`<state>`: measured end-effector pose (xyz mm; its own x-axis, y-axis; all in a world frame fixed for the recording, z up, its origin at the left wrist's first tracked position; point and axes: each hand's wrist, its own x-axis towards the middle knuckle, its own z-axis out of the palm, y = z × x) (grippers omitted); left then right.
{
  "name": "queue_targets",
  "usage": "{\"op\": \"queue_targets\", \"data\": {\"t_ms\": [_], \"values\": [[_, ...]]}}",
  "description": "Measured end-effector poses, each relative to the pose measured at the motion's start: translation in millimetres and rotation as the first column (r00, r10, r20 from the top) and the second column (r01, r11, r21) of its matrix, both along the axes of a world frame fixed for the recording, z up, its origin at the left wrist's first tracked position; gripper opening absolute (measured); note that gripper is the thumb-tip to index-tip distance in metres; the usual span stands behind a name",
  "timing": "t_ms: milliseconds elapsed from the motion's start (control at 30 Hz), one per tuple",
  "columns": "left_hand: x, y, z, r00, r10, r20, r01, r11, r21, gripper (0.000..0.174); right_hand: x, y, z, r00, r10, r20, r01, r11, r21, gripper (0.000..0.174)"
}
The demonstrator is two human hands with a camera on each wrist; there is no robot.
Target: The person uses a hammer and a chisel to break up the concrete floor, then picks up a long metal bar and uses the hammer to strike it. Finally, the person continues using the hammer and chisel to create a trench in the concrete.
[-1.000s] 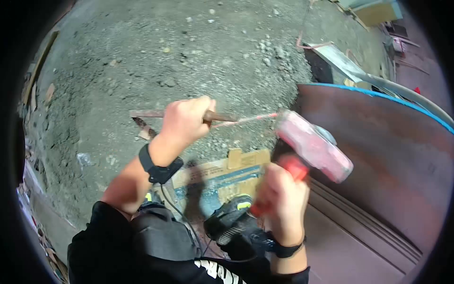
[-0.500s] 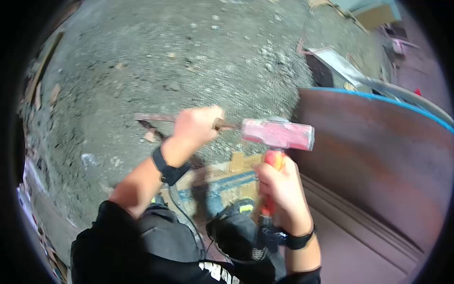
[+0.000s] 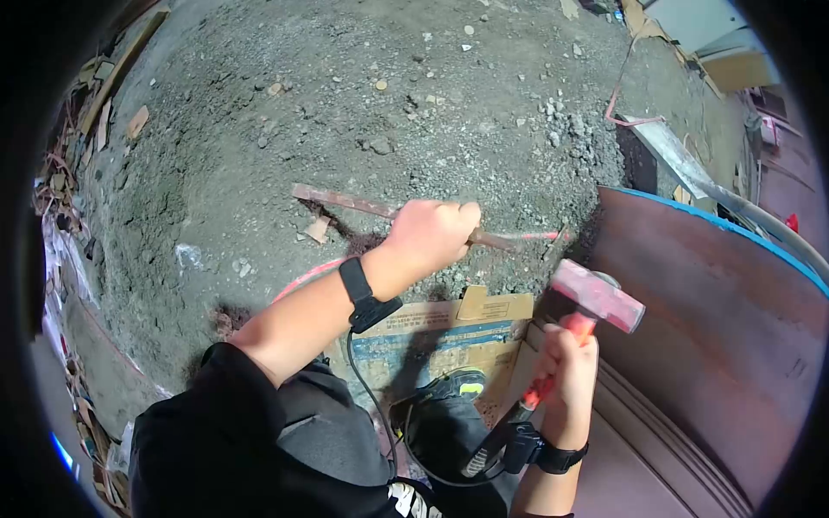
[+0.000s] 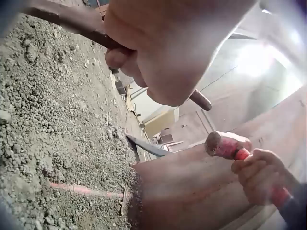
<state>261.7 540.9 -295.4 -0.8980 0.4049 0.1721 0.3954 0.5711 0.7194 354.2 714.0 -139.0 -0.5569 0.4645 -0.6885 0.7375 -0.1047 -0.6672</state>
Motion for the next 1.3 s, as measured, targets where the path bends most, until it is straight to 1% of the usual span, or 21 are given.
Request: {"op": "queue_targets", "data": {"t_ms": [67, 133, 267, 300, 333, 367, 400, 467, 533, 700, 733, 800, 833, 933, 1000, 1067, 1100, 1133, 1200, 1267, 1300], "values": [[-3.2, 2.7, 0.8, 1.000, 0.005, -0.008, -0.005, 0.999, -0.054, 0.016, -1.8, 5.3, -1.3, 0.992, -0.113, -0.048, 0.113, 0.994, -0.014, 0.009], [-4.5, 5.3, -2.1, 0.999, -0.024, 0.032, 0.026, 0.996, -0.089, 0.015, -10.0, 8.8, -4.5, 0.924, -0.353, -0.147, 0.315, 0.922, -0.227, 0.007], [-4.0, 2.6, -1.1, 1.000, 0.002, -0.019, -0.001, 0.999, 0.054, 0.015, -17.2, 14.3, -11.1, 0.925, -0.357, -0.131, 0.287, 0.881, -0.377, 0.009], [-4.4, 0.7, 0.8, 1.000, -0.012, 0.014, 0.011, 1.000, 0.014, 0.015, -22.2, -0.9, -9.8, 0.926, -0.365, -0.095, 0.295, 0.857, -0.423, 0.009], [-3.5, 0.8, 0.4, 0.999, -0.026, 0.047, 0.027, 0.999, -0.027, 0.016, -18.1, -12.6, -15.6, 0.956, -0.291, -0.020, 0.267, 0.902, -0.340, 0.010], [-1.8, 1.1, -3.6, 0.999, -0.016, 0.032, 0.016, 1.000, -0.007, 0.016, -12.4, -12.2, -22.9, 0.999, -0.022, 0.034, 0.033, 0.928, -0.371, 0.011], [-1.1, 1.5, -6.6, 1.000, -0.003, 0.015, 0.003, 1.000, 0.011, 0.017, -12.1, -14.3, -20.1, 0.994, 0.020, 0.107, 0.031, 0.892, -0.452, 0.011], [3.5, 3.1, -6.3, 1.000, -0.026, 0.010, 0.025, 0.999, 0.027, 0.017, -14.3, -2.8, -5.6, 0.981, 0.096, 0.170, -0.029, 0.932, -0.361, 0.012], [8.6, 4.1, -14.1, 0.998, -0.054, 0.035, 0.054, 0.998, -0.012, 0.018, -11.6, 6.3, 1.8, 0.980, 0.052, 0.193, -0.007, 0.974, -0.226, 0.014], [5.2, 3.6, -13.0, 0.998, -0.037, 0.055, 0.040, 0.998, -0.057, 0.018, -12.5, 11.5, -15.5, 0.950, -0.311, 0.010, 0.296, 0.895, -0.334, 0.014], [3.6, 3.6, -13.4, 0.998, -0.023, 0.053, 0.027, 0.997, -0.073, 0.018, -21.5, -10.5, -13.2, 0.949, -0.298, 0.103, 0.315, 0.897, -0.310, 0.013], [1.2, 4.0, -13.2, 0.999, 0.005, 0.033, -0.003, 0.998, -0.060, 0.017, -20.8, -25.6, -19.2, 0.989, -0.069, 0.129, 0.113, 0.918, -0.380, 0.012], [0.6, 4.2, -12.8, 0.999, 0.021, 0.027, -0.020, 0.999, -0.049, 0.017, -22.7, -24.4, -17.8, 0.990, -0.055, 0.133, 0.097, 0.937, -0.334, 0.012], [-0.5, -1.5, -8.2, 1.000, 0.016, -0.006, -0.016, 1.000, -0.018, 0.016, -24.4, -13.6, -17.0, 0.986, -0.159, 0.057, 0.168, 0.961, -0.219, 0.011], [-2.4, -1.8, -8.9, 0.999, 0.039, -0.036, -0.039, 0.999, 0.012, 0.013, -24.6, -1.3, -17.8, 0.948, -0.318, -0.032, 0.280, 0.873, -0.399, 0.009], [-5.5, -1.9, -7.9, 0.998, 0.047, -0.030, -0.047, 0.999, 0.013, 0.012, -24.7, -14.7, -22.9, 0.942, -0.334, -0.035, 0.293, 0.869, -0.398, 0.009], [-8.7, -2.9, -7.2, 0.998, 0.046, -0.033, -0.046, 0.999, 0.012, 0.012, -25.1, -28.8, -19.3, 0.972, -0.226, 0.071, 0.237, 0.929, -0.286, 0.009], [-11.2, -3.1, -6.7, 0.998, 0.056, -0.022, -0.056, 0.998, -0.006, 0.012, -26.5, -41.2, -10.5, 0.983, -0.104, 0.151, 0.144, 0.948, -0.283, 0.009], [-12.5, -5.5, -1.2, 0.998, 0.065, -0.006, -0.065, 0.998, -0.006, 0.013, -24.0, -29.2, 4.3, 0.985, -0.047, 0.168, 0.089, 0.965, -0.249, 0.010], [-18.6, -14.0, 6.5, 0.999, 0.031, -0.026, -0.030, 0.998, 0.055, 0.006, -23.0, -7.5, 14.2, 0.986, -0.136, 0.093, 0.147, 0.981, -0.125, 0.010], [-18.6, -10.5, 4.8, 0.999, 0.024, -0.021, -0.023, 0.998, 0.056, 0.009, -25.1, 5.1, 22.3, 0.972, -0.236, 0.008, 0.233, 0.953, -0.195, 0.009]]}}
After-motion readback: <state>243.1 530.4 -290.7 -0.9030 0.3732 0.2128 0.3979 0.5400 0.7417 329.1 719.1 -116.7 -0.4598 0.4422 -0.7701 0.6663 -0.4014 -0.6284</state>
